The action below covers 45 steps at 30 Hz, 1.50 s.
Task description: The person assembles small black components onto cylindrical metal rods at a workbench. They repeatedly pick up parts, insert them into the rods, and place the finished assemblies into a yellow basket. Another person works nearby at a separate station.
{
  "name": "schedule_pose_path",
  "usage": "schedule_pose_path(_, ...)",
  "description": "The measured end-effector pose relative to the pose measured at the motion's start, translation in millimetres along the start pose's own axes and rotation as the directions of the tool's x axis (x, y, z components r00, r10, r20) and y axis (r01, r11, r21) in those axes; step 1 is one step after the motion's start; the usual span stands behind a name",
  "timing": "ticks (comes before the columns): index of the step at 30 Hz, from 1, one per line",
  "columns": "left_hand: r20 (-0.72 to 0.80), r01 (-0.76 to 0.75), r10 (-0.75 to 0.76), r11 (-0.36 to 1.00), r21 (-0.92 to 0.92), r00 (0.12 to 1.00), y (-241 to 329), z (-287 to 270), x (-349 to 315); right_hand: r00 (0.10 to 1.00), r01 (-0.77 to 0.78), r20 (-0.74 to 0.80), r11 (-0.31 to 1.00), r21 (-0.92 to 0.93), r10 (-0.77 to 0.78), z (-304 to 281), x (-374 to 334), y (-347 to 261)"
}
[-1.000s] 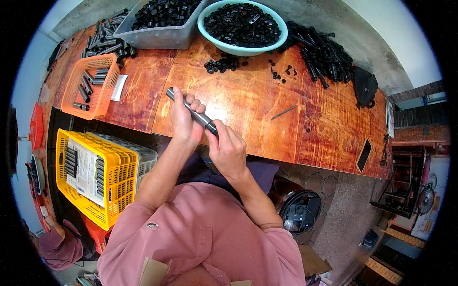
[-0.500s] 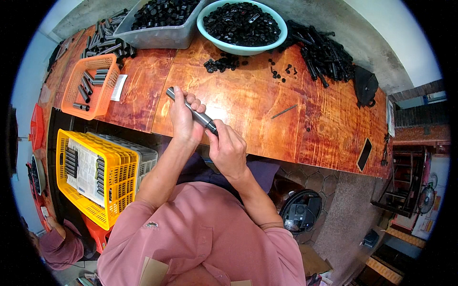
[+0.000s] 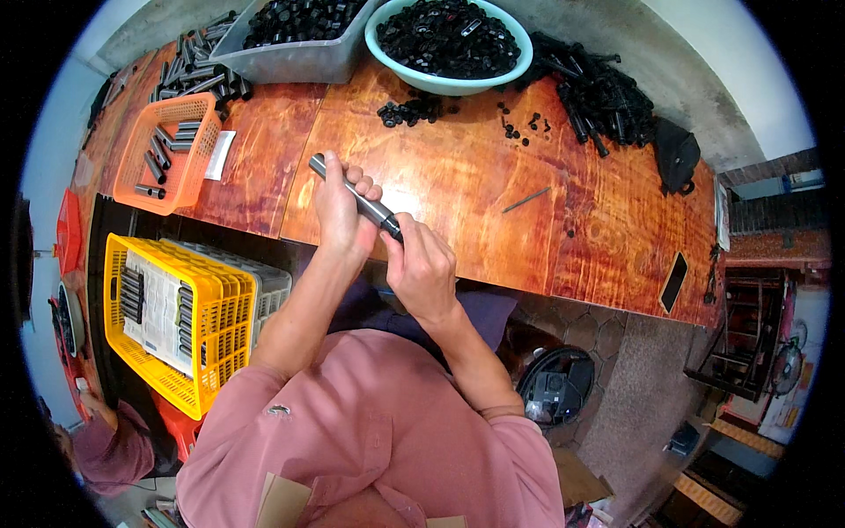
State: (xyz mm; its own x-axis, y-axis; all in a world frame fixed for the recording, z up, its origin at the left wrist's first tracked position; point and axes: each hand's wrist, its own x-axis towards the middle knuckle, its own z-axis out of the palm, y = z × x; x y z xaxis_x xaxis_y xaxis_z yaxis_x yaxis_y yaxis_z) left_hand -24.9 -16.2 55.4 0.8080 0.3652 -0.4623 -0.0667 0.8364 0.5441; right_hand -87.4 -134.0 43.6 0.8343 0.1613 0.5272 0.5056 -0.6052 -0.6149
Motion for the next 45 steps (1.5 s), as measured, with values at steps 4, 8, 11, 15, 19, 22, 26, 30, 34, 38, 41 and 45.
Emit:
schedule_pose_path(4, -0.012, 0.011, -0.011, 1.000, -0.004, 1.000, 0, 0, 1, 0.999, -0.024, 0.024, 0.999, -0.026, 0.025, 1, -1, 3)
schedule_pose_path(8, -0.037, 0.028, -0.028, 1.000, -0.002, 0.999, -6, -4, 9, 0.999, -0.020, 0.033, 0.999, -0.039, 0.021, 4, 0, 7)
schedule_pose_path(11, -0.072, 0.044, -0.044, 0.999, -0.007, 0.996, -10, -3, 12, 0.999, -0.030, 0.034, 0.999, -0.043, 0.031, 5, 0, 9)
schedule_pose_path(15, -0.076, 0.043, -0.044, 0.999, -0.007, 0.996, -14, -7, 18, 0.999, -0.022, 0.033, 0.998, -0.053, 0.024, 7, 0, 12)
schedule_pose_path(19, -0.054, 0.042, -0.041, 0.999, 0.001, 0.998, -17, -13, 22, 0.994, -0.052, 0.094, 0.998, -0.032, 0.055, 6, 0, 15)
schedule_pose_path(22, 0.013, 0.102, -0.101, 0.992, -0.072, 0.995, -10, -18, 25, 0.978, -0.172, 0.150, 0.968, 0.183, 0.145, 1, 2, 17)
schedule_pose_path(26, 0.088, 0.225, -0.218, 0.971, -0.077, 0.972, 3, -3, 4, 0.875, -0.451, 0.210, 0.578, 0.680, 0.436, -1, 9, 28)
schedule_pose_path(30, 0.252, 0.263, -0.257, 0.965, 0.010, 0.933, -4, 4, -21, 0.814, -0.385, 0.172, 0.294, 0.875, 0.554, 15, 20, 12)
schedule_pose_path(34, 0.258, 0.198, -0.206, 0.979, 0.054, 0.944, -6, 3, -23, 0.798, -0.325, 0.081, 0.313, 0.893, 0.597, 16, 22, 5)
schedule_pose_path(38, 0.241, 0.177, -0.186, 0.982, 0.062, 0.953, -7, 3, -26, 0.786, -0.318, 0.045, 0.340, 0.885, 0.617, 15, 24, -1)
schedule_pose_path(41, 0.239, 0.206, -0.211, 0.977, 0.045, 0.948, -11, 0, -33, 0.788, -0.339, 0.080, 0.322, 0.884, 0.610, 15, 22, -4)
schedule_pose_path(45, 0.262, 0.215, -0.215, 0.976, 0.028, 0.941, -19, -2, -42, 0.802, -0.313, 0.059, 0.335, 0.889, 0.594, 13, 25, -8)
